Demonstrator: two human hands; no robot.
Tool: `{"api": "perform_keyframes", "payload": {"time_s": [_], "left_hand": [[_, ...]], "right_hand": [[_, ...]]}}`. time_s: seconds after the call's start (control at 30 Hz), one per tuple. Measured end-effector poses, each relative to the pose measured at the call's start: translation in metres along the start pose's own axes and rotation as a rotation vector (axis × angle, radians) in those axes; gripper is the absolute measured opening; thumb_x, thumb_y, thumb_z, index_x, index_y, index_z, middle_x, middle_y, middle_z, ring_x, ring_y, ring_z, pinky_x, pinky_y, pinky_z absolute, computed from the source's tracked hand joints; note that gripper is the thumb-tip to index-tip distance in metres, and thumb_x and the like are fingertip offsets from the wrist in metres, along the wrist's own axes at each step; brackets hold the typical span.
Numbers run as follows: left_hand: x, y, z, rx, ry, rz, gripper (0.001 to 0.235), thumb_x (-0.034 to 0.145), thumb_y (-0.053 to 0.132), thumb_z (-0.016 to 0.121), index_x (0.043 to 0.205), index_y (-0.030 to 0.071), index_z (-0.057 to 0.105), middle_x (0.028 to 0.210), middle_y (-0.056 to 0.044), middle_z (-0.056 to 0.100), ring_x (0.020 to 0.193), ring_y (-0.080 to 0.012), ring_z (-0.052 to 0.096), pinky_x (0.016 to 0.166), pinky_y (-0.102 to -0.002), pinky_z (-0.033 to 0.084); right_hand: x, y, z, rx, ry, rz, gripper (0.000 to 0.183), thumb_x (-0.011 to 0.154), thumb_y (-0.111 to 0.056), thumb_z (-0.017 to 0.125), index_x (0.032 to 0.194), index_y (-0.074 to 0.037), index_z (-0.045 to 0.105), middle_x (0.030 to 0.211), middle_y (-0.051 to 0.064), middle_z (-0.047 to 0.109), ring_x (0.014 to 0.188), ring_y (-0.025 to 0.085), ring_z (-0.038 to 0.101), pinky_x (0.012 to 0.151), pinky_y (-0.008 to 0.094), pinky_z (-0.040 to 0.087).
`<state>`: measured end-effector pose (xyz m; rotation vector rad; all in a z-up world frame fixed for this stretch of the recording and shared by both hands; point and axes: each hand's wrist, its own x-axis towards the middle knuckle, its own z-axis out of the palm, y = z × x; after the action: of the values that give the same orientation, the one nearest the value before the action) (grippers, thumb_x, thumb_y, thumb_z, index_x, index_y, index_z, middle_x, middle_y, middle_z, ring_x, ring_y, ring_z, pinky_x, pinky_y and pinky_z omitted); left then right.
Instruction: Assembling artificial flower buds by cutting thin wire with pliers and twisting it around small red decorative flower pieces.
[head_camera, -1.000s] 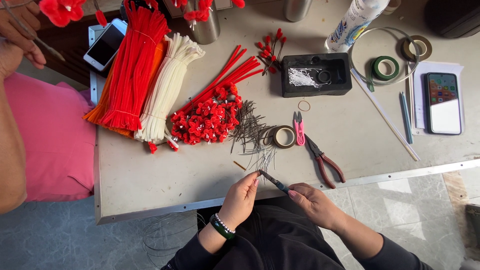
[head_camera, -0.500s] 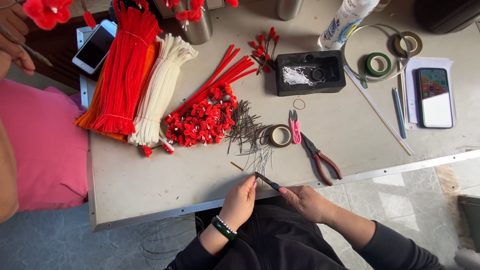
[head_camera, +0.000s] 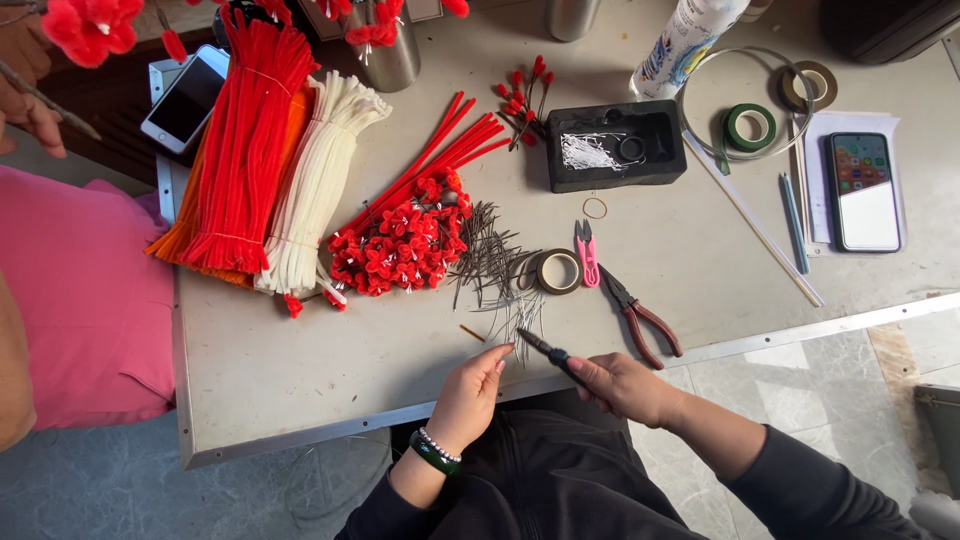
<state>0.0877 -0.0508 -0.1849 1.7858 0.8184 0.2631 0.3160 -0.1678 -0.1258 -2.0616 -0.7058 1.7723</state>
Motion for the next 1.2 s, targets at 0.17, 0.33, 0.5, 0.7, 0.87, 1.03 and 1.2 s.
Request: {"api": "perform_keyframes", "payload": {"time_s": [0.17,0.33,0.5,0.7,0.87,1.03,1.2], "left_hand": [[0.0,-0.004,0.004,-0.07,0.058,-0.09,0.036,0.103,0.026,0.049,0.127,0.009,0.07,0.07,0.003,0.063,0.06,-0.0118,0.053,0.068,-0.029,0.05],[0.003,-0.013,0.009,-0.152,0.125,-0.067,0.028,0.102,0.016,0.056,0.122,0.007,0.074,0.106,-0.016,0.077,0.106,-0.0345,0.072,0.088,-0.041,0.059],[0.001,-0.017,0.011,-0.175,0.152,-0.045,0.023,0.102,0.012,0.056,0.113,0.003,0.074,0.103,-0.02,0.076,0.104,-0.0368,0.072,0.088,-0.043,0.058],[0.003,-0.012,0.008,-0.165,0.17,-0.02,0.02,0.102,0.013,0.057,0.106,0.004,0.075,0.097,-0.016,0.076,0.099,-0.0327,0.073,0.085,-0.04,0.058],[0.001,-0.008,0.002,-0.167,0.148,-0.039,0.02,0.102,0.014,0.057,0.101,0.003,0.073,0.088,-0.017,0.072,0.091,-0.032,0.072,0.079,-0.04,0.058],[0.001,-0.01,0.001,-0.136,0.088,-0.041,0.02,0.102,0.015,0.058,0.093,0.003,0.072,0.081,-0.014,0.07,0.083,-0.0288,0.07,0.073,-0.037,0.056],[-0.005,0.003,0.007,-0.013,0.123,0.078,0.019,0.1,0.016,0.057,0.089,0.002,0.063,0.079,-0.019,0.064,0.08,-0.0413,0.065,0.07,-0.047,0.05]], "right_hand": [[-0.006,-0.013,0.0,0.138,-0.055,0.027,0.065,0.093,-0.057,0.05,0.092,0.003,0.074,0.067,0.009,0.057,0.056,0.017,0.049,0.064,0.028,0.047],[0.01,0.014,0.01,-0.119,0.007,-0.09,0.076,0.096,-0.071,0.043,0.116,-0.006,0.078,0.099,0.026,0.077,0.101,0.041,0.074,0.09,0.049,0.057],[0.03,0.052,0.02,-0.132,0.004,-0.175,0.069,0.101,-0.063,0.043,0.119,-0.007,0.078,0.117,0.024,0.075,0.116,0.044,0.069,0.101,0.053,0.053],[0.027,0.047,0.023,-0.147,0.041,-0.244,0.062,0.103,-0.058,0.047,0.112,-0.007,0.079,0.117,0.022,0.075,0.117,0.044,0.068,0.101,0.053,0.053],[0.018,0.038,0.024,-0.173,0.056,-0.341,0.062,0.103,-0.056,0.048,0.086,-0.003,0.076,0.112,0.024,0.076,0.109,0.045,0.071,0.094,0.052,0.057],[0.008,0.028,0.025,-0.23,0.093,-0.457,0.059,0.103,-0.05,0.05,0.074,-0.004,0.072,0.107,0.024,0.075,0.101,0.043,0.075,0.087,0.048,0.06],[0.016,0.052,0.023,-0.287,0.14,-0.425,0.042,0.1,-0.039,0.059,0.078,-0.005,0.068,0.08,0.015,0.068,0.078,0.033,0.064,0.073,0.042,0.052]]}}
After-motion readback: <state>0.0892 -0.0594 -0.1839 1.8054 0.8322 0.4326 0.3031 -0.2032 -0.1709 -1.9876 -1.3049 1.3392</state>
